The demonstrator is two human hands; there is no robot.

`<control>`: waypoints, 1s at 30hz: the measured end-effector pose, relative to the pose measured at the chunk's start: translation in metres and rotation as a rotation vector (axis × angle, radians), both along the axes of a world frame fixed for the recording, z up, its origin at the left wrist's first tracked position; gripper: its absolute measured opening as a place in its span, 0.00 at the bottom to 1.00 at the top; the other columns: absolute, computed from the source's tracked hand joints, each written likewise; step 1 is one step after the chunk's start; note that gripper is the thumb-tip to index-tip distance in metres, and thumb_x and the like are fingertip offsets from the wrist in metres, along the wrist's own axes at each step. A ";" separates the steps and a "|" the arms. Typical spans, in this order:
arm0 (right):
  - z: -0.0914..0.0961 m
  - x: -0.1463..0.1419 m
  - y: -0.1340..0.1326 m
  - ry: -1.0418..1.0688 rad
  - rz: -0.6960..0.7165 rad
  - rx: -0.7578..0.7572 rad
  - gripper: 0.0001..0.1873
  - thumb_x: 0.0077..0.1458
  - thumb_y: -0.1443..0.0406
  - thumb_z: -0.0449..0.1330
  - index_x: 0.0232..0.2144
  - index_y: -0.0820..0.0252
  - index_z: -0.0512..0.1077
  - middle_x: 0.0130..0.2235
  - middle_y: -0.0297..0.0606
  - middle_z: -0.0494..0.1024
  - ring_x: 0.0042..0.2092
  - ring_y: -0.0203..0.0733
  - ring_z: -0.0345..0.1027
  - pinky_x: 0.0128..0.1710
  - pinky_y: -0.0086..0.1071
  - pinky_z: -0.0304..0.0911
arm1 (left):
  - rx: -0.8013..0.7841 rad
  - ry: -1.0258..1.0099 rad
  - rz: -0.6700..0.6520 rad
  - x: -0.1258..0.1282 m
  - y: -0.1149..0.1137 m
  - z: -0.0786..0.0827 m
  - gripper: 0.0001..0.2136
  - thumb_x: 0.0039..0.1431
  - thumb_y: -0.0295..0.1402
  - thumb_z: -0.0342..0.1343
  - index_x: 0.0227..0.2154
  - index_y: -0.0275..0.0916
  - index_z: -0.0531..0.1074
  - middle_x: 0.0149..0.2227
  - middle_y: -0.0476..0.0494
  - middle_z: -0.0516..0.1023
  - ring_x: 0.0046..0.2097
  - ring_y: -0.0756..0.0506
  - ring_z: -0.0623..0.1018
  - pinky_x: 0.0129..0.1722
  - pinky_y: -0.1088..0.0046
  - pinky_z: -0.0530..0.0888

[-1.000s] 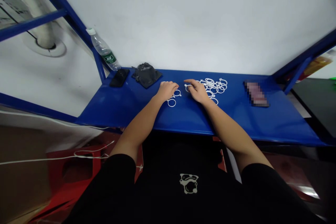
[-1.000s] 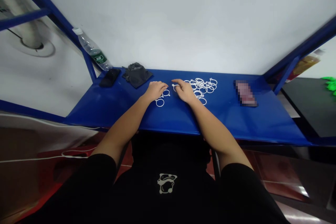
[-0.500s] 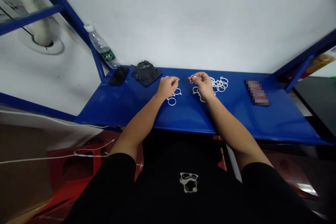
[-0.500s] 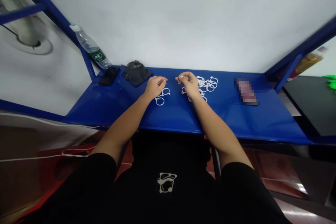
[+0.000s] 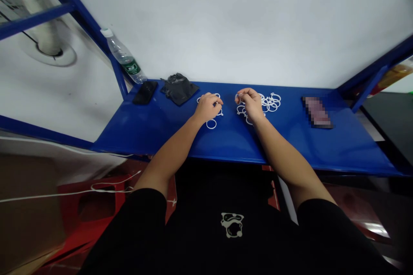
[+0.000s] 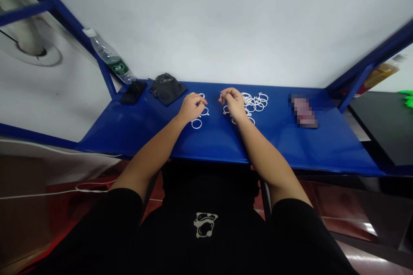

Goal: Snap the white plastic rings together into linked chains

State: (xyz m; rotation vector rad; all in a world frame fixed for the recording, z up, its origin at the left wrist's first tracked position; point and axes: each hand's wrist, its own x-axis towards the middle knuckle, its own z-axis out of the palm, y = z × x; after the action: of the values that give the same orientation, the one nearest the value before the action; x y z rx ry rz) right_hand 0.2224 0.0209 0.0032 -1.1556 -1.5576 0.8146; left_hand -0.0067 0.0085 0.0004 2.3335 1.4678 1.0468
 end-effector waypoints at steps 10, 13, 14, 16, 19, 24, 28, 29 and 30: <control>0.006 -0.004 -0.005 0.041 0.040 -0.013 0.04 0.61 0.60 0.56 0.38 0.49 0.71 0.33 0.37 0.80 0.36 0.46 0.76 0.45 0.48 0.77 | 0.027 0.027 -0.100 0.003 -0.003 0.000 0.18 0.68 0.19 0.55 0.45 0.46 0.88 0.45 0.44 0.89 0.52 0.38 0.83 0.60 0.52 0.79; 0.007 -0.005 -0.006 0.109 0.037 -0.030 0.02 0.57 0.61 0.58 0.35 0.49 0.70 0.31 0.36 0.79 0.34 0.45 0.74 0.43 0.46 0.75 | 0.052 -0.040 -0.099 0.002 -0.002 -0.002 0.21 0.69 0.17 0.55 0.55 0.44 0.85 0.52 0.43 0.90 0.55 0.38 0.85 0.63 0.51 0.80; 0.007 -0.005 -0.006 0.126 0.031 -0.033 0.02 0.56 0.61 0.59 0.34 0.49 0.70 0.31 0.36 0.78 0.34 0.45 0.74 0.42 0.45 0.74 | 0.053 -0.064 -0.089 0.001 -0.002 -0.003 0.22 0.70 0.17 0.55 0.58 0.44 0.83 0.55 0.42 0.89 0.57 0.39 0.85 0.64 0.51 0.81; 0.007 -0.006 -0.006 0.151 0.022 -0.034 0.02 0.55 0.62 0.59 0.34 0.50 0.70 0.30 0.35 0.78 0.33 0.44 0.73 0.40 0.44 0.73 | 0.042 -0.094 -0.064 0.001 -0.002 -0.005 0.23 0.72 0.18 0.56 0.63 0.44 0.80 0.59 0.40 0.88 0.61 0.39 0.85 0.67 0.51 0.80; 0.007 -0.005 -0.006 0.171 0.031 -0.037 0.02 0.55 0.63 0.60 0.33 0.50 0.71 0.29 0.34 0.77 0.32 0.43 0.72 0.39 0.42 0.71 | 0.005 -0.108 -0.036 0.000 0.000 -0.008 0.24 0.74 0.20 0.58 0.68 0.45 0.76 0.63 0.39 0.86 0.66 0.39 0.83 0.71 0.52 0.79; 0.010 -0.003 -0.008 0.132 0.025 -0.035 0.02 0.54 0.64 0.59 0.30 0.50 0.71 0.27 0.33 0.77 0.32 0.43 0.72 0.39 0.42 0.71 | -0.035 -0.045 0.006 0.000 0.003 -0.009 0.21 0.78 0.22 0.57 0.68 0.43 0.76 0.65 0.36 0.84 0.69 0.37 0.81 0.72 0.52 0.78; 0.015 0.001 -0.011 -0.006 0.010 0.021 0.07 0.54 0.65 0.56 0.26 0.52 0.73 0.27 0.36 0.79 0.33 0.44 0.73 0.38 0.42 0.71 | -0.032 0.135 -0.058 0.009 -0.005 -0.004 0.16 0.79 0.27 0.59 0.63 0.43 0.82 0.66 0.35 0.84 0.72 0.35 0.79 0.75 0.46 0.72; 0.016 0.002 -0.012 -0.050 0.009 0.041 0.09 0.54 0.65 0.56 0.25 0.53 0.74 0.27 0.36 0.79 0.32 0.44 0.72 0.38 0.42 0.70 | -0.031 0.181 -0.100 0.013 -0.008 -0.002 0.15 0.79 0.29 0.60 0.62 0.45 0.83 0.68 0.37 0.83 0.74 0.34 0.76 0.77 0.44 0.69; 0.016 0.003 -0.013 -0.091 0.007 0.059 0.10 0.54 0.65 0.55 0.24 0.53 0.75 0.27 0.36 0.78 0.32 0.44 0.72 0.38 0.41 0.70 | -0.032 0.225 -0.139 0.016 -0.012 0.000 0.14 0.79 0.31 0.61 0.61 0.47 0.84 0.71 0.39 0.80 0.77 0.33 0.72 0.78 0.42 0.65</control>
State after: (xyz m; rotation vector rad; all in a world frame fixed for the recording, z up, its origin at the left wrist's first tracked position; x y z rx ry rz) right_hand 0.2256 0.0083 0.0193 -1.1592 -1.6506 0.7243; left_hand 0.0093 -0.0031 0.0003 2.5567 1.3571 0.7410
